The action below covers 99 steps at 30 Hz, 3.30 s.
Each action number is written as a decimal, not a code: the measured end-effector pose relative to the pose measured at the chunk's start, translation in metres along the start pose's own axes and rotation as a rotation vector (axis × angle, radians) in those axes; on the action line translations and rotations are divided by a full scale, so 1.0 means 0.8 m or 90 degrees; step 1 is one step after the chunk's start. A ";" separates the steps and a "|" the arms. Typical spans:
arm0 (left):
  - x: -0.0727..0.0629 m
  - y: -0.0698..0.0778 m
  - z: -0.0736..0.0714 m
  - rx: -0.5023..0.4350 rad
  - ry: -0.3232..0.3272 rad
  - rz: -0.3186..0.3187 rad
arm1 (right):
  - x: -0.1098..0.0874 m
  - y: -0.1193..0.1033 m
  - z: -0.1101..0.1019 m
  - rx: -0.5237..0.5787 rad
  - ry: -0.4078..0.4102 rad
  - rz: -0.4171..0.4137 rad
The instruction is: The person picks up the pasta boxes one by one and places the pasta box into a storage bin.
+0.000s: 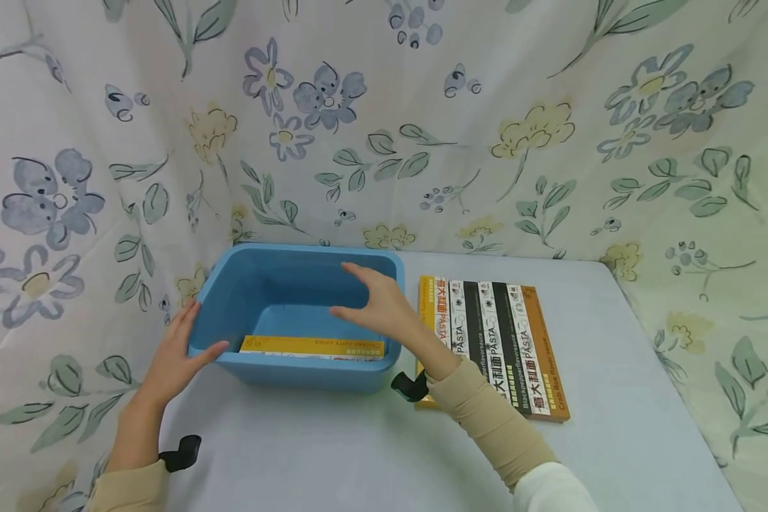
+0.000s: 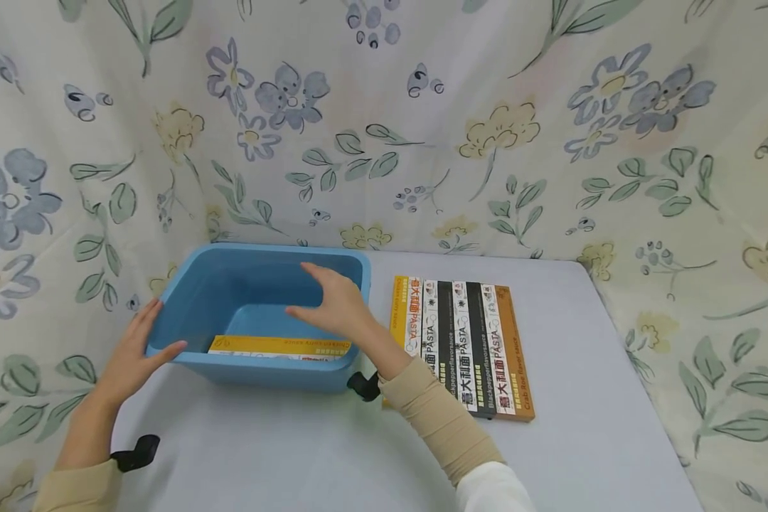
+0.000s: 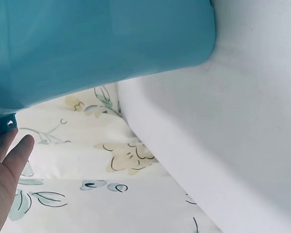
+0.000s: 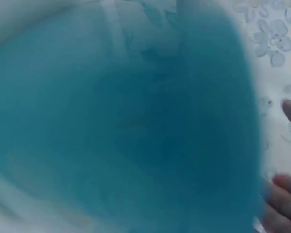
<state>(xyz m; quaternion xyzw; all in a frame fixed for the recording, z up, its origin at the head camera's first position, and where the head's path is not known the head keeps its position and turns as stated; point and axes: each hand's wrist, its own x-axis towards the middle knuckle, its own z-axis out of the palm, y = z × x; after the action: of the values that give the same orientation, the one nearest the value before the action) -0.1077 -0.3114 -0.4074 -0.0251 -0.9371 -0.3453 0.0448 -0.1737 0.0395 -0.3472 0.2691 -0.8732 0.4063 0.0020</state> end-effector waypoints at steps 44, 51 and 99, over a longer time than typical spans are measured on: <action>0.000 -0.001 0.003 -0.017 0.008 -0.002 | -0.157 0.128 -0.025 0.031 0.225 0.217; 0.000 -0.003 0.005 -0.003 0.011 -0.001 | -0.182 0.144 -0.037 0.005 0.236 0.276; 0.001 -0.004 0.006 -0.016 0.015 0.004 | -0.300 0.246 -0.047 -0.044 0.387 0.564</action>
<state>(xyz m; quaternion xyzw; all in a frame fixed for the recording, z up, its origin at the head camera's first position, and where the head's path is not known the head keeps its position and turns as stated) -0.1091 -0.3107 -0.4129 -0.0242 -0.9320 -0.3572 0.0567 -0.0695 0.2817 -0.5143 -0.2551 -0.8759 0.3991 0.0921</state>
